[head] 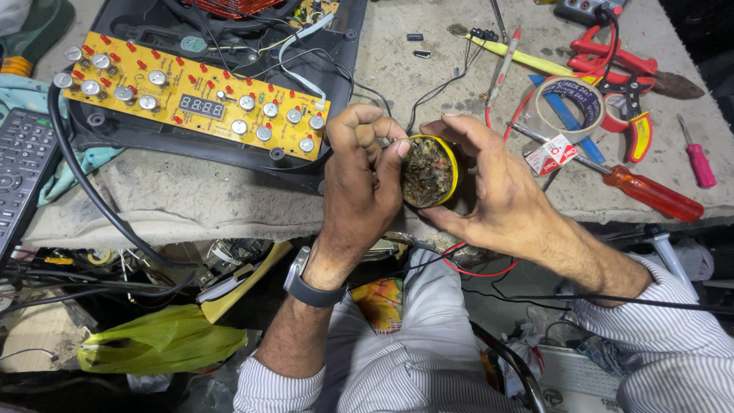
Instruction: The person repairs a yellow electronic control board at a cluttered workbench. They strip and position small wires and components, then use a soldering iron to solder connections, repeatedly repositioning the board and parts while working with a solder pot and hand tools.
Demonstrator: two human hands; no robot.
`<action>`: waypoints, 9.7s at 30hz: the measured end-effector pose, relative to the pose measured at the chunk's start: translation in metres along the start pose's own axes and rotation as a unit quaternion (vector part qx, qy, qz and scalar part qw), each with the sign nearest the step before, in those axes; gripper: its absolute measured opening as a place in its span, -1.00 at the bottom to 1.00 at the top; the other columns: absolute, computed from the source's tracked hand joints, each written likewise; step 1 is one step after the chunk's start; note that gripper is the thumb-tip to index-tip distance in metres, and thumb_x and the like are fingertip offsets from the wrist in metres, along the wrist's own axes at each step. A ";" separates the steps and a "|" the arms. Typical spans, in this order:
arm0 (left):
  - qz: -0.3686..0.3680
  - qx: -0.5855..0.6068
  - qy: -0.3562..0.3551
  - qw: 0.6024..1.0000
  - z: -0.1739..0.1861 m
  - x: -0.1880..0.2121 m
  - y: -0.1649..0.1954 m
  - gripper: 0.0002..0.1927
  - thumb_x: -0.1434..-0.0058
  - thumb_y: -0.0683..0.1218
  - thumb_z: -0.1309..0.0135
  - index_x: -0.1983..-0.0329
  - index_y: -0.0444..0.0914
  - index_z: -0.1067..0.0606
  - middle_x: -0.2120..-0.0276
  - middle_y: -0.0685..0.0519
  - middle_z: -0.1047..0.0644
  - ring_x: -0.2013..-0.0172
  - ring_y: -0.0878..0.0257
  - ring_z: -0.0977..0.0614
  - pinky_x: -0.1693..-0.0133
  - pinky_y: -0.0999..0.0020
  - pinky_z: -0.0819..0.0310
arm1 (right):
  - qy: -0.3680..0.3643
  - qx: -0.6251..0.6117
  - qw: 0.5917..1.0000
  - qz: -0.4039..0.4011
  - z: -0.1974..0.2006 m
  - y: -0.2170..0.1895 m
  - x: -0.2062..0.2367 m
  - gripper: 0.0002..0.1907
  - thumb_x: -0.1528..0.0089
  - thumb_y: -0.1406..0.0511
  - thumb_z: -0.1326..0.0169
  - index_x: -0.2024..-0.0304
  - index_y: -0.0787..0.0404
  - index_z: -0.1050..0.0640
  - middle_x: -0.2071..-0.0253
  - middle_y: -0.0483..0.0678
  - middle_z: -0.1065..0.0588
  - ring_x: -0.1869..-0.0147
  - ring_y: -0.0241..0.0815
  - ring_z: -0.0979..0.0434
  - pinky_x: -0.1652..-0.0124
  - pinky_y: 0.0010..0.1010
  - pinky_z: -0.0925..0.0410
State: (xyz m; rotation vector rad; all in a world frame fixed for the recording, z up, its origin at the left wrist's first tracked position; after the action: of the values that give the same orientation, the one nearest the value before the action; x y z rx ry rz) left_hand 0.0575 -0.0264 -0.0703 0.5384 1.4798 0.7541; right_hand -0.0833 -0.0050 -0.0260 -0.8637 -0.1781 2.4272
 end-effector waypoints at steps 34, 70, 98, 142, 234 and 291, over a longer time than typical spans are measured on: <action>0.017 0.044 0.006 0.999 0.006 0.004 -0.009 -0.63 -0.50 -0.29 -0.10 -0.19 -0.33 -0.18 0.16 0.04 -0.54 0.41 0.43 -0.40 0.26 0.56 -0.40 | 0.004 0.042 0.998 -0.044 0.001 0.004 0.000 0.16 0.03 0.31 -0.53 -0.38 0.38 -0.02 -0.31 0.29 -0.41 -0.35 0.16 -0.51 -0.17 -0.24 -0.44; 0.110 0.198 -0.034 0.973 0.010 0.020 -0.032 -0.61 -0.58 -0.39 -0.02 -0.23 -0.27 -0.11 0.05 -0.10 -0.51 0.37 0.46 -0.46 0.35 0.65 -0.33 | 0.686 -0.327 0.540 -0.361 0.099 0.150 0.444 -0.69 -0.41 0.07 -0.12 0.15 0.19 -0.52 0.47 -0.09 -0.45 0.47 -0.22 -0.39 0.44 -0.44 -0.24; 0.124 0.242 -0.023 0.962 0.009 0.019 -0.039 -0.59 -0.55 -0.38 -0.04 -0.24 -0.29 -0.11 0.06 -0.07 -0.48 0.19 0.41 -0.53 0.18 0.63 -0.45 | 0.188 0.280 0.931 -0.141 0.066 -0.022 0.174 -0.80 -0.22 0.46 -0.25 0.09 0.24 -0.63 0.28 -0.02 -0.54 0.31 -0.12 -0.60 0.29 -0.39 -0.45; 0.122 0.184 -0.034 0.975 0.013 0.017 -0.037 -0.57 -0.51 -0.37 -0.03 -0.28 -0.26 -0.13 0.10 -0.02 -0.52 0.31 0.49 -0.50 0.26 0.67 -0.38 | 0.329 0.156 0.920 -0.142 0.080 -0.016 0.199 -0.80 -0.31 0.45 -0.32 0.08 0.31 -0.55 0.24 0.05 -0.57 0.24 -0.15 -0.57 0.21 -0.39 -0.45; 0.122 0.237 0.029 0.963 0.015 0.008 -0.046 -0.55 -0.46 -0.30 -0.04 -0.27 -0.28 -0.12 0.08 -0.01 -0.51 0.17 0.43 -0.55 0.18 0.56 -0.45 | 0.369 -0.295 0.874 -0.118 0.018 0.078 0.124 -0.66 -0.34 0.24 -0.30 0.12 0.40 -0.49 0.36 0.13 -0.51 0.43 -0.10 -0.57 0.43 -0.32 -0.48; 0.127 0.240 0.024 0.962 0.013 0.009 -0.047 -0.58 -0.46 -0.31 -0.02 -0.25 -0.28 -0.14 0.10 0.02 -0.51 0.21 0.47 -0.52 0.21 0.59 -0.41 | 0.378 -0.308 0.865 -0.120 0.016 0.082 0.129 -0.70 -0.34 0.28 -0.28 0.14 0.40 -0.49 0.37 0.14 -0.50 0.44 -0.09 -0.55 0.46 -0.30 -0.47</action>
State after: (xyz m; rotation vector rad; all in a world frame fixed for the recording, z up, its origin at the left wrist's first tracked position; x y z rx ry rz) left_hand 0.0757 -0.0492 -0.1100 1.1012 1.6652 0.6041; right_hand -0.2137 -0.0029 -0.1079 -1.8738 -0.7264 1.6325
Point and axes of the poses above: each hand's wrist, its own x-axis away from the middle knuckle, its own z-axis out of the back of the hand, y = z × x, the point moved 9 cm from there along -x, towards the middle knuckle
